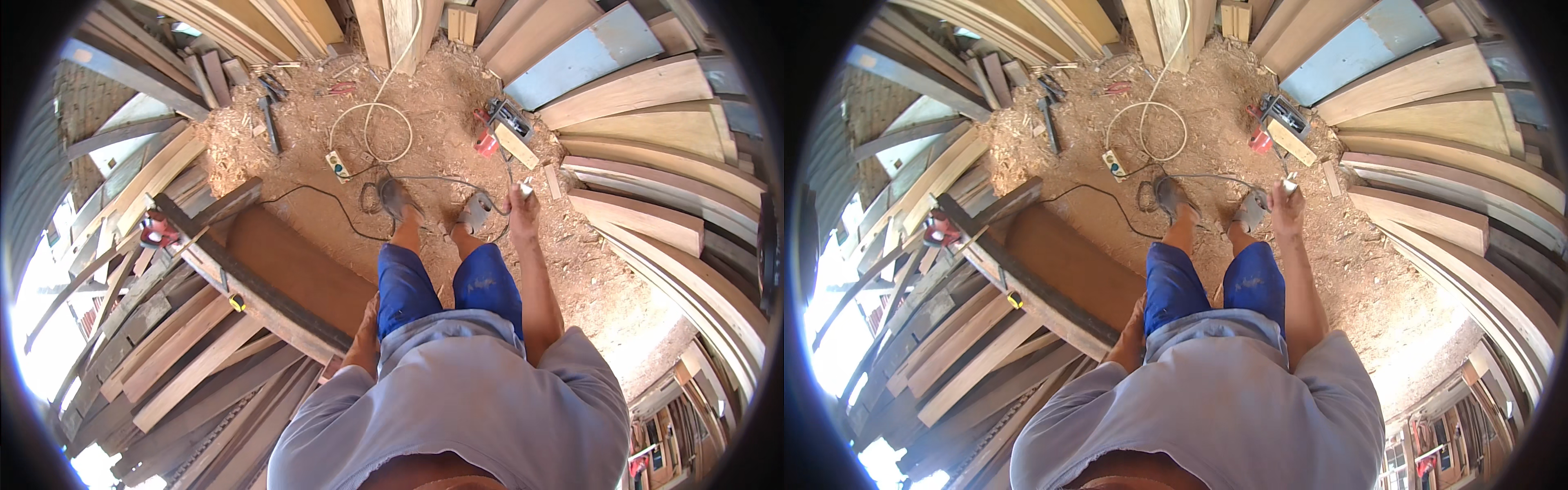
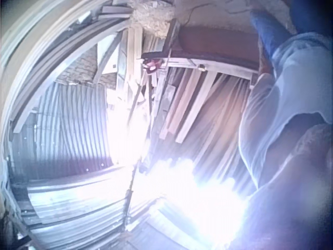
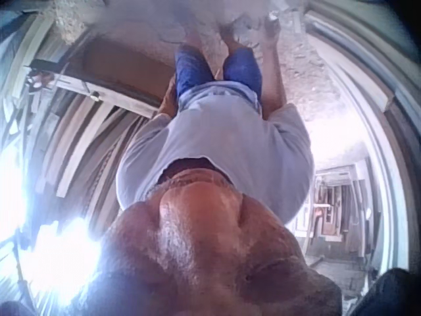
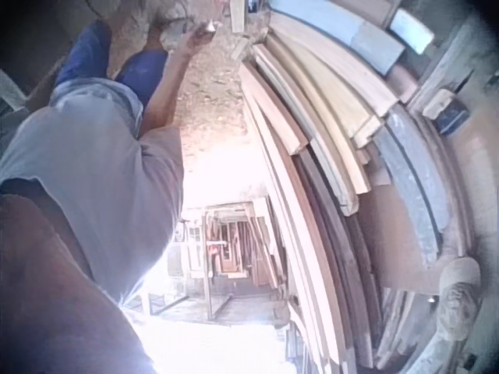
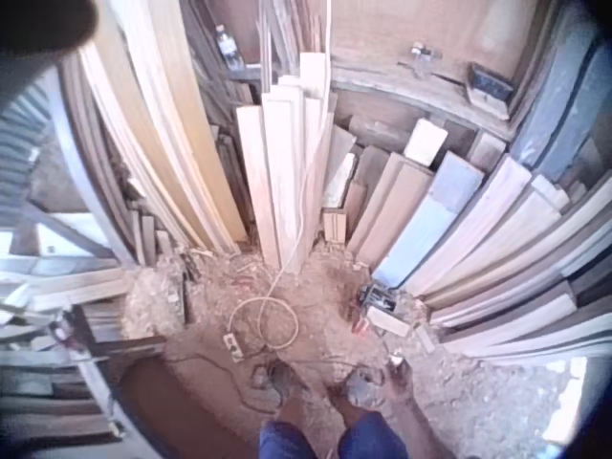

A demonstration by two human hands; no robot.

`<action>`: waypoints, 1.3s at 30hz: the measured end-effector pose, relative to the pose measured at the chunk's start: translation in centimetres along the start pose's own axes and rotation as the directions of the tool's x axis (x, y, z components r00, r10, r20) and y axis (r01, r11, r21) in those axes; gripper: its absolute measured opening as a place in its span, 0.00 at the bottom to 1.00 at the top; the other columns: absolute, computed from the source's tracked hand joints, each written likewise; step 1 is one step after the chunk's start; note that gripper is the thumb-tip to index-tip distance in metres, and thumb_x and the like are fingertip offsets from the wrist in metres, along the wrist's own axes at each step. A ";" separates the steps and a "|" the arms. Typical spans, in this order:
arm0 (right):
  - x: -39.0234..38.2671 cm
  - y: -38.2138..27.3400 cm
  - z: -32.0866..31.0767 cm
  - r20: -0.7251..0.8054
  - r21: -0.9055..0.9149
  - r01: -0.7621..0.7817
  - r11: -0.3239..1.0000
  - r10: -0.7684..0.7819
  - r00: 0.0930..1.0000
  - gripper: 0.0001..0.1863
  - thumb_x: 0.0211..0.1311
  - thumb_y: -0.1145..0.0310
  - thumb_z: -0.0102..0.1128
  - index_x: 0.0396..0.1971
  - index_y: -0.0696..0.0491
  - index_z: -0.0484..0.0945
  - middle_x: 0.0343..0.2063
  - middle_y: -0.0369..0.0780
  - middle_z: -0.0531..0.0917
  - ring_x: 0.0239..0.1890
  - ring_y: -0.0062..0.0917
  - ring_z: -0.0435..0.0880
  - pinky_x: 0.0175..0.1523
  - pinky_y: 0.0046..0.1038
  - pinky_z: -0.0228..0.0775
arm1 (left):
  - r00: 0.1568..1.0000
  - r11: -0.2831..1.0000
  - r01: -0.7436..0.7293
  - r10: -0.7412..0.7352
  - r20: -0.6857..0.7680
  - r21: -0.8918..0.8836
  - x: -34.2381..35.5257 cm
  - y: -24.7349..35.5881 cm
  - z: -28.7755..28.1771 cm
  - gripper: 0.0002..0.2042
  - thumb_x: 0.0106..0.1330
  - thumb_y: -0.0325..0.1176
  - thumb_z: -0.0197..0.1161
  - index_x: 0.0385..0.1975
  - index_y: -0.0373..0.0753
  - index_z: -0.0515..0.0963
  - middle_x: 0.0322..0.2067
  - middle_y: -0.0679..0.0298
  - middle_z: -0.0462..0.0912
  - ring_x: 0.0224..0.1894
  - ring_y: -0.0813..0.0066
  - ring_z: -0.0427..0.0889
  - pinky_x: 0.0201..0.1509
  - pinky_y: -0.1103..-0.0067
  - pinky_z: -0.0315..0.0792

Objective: The person works on a circular saw by manipulating parts near the blade using a small tool.

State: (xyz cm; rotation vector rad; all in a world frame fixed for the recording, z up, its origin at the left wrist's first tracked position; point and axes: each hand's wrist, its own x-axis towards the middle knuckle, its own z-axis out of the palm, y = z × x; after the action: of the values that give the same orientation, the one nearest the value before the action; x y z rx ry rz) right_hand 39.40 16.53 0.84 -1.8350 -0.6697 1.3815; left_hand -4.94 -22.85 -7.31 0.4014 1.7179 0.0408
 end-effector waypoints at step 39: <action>-21.1 -23.7 16.3 0.397 -0.368 0.411 0.834 -0.259 0.881 0.25 0.78 0.51 0.61 0.56 0.59 0.78 0.45 0.52 0.88 0.44 0.45 0.90 0.51 0.45 0.81 | 0.555 0.417 -0.821 0.740 0.379 0.389 -3.2 37.9 -5.1 0.40 0.67 0.46 0.72 0.76 0.36 0.65 0.62 0.46 0.84 0.63 0.45 0.84 0.70 0.61 0.75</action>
State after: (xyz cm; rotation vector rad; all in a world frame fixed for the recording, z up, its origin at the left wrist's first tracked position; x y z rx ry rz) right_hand 18.24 18.49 29.55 -1.7002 -1.5244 1.3786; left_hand -0.31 12.77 6.13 1.6032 1.2076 0.2207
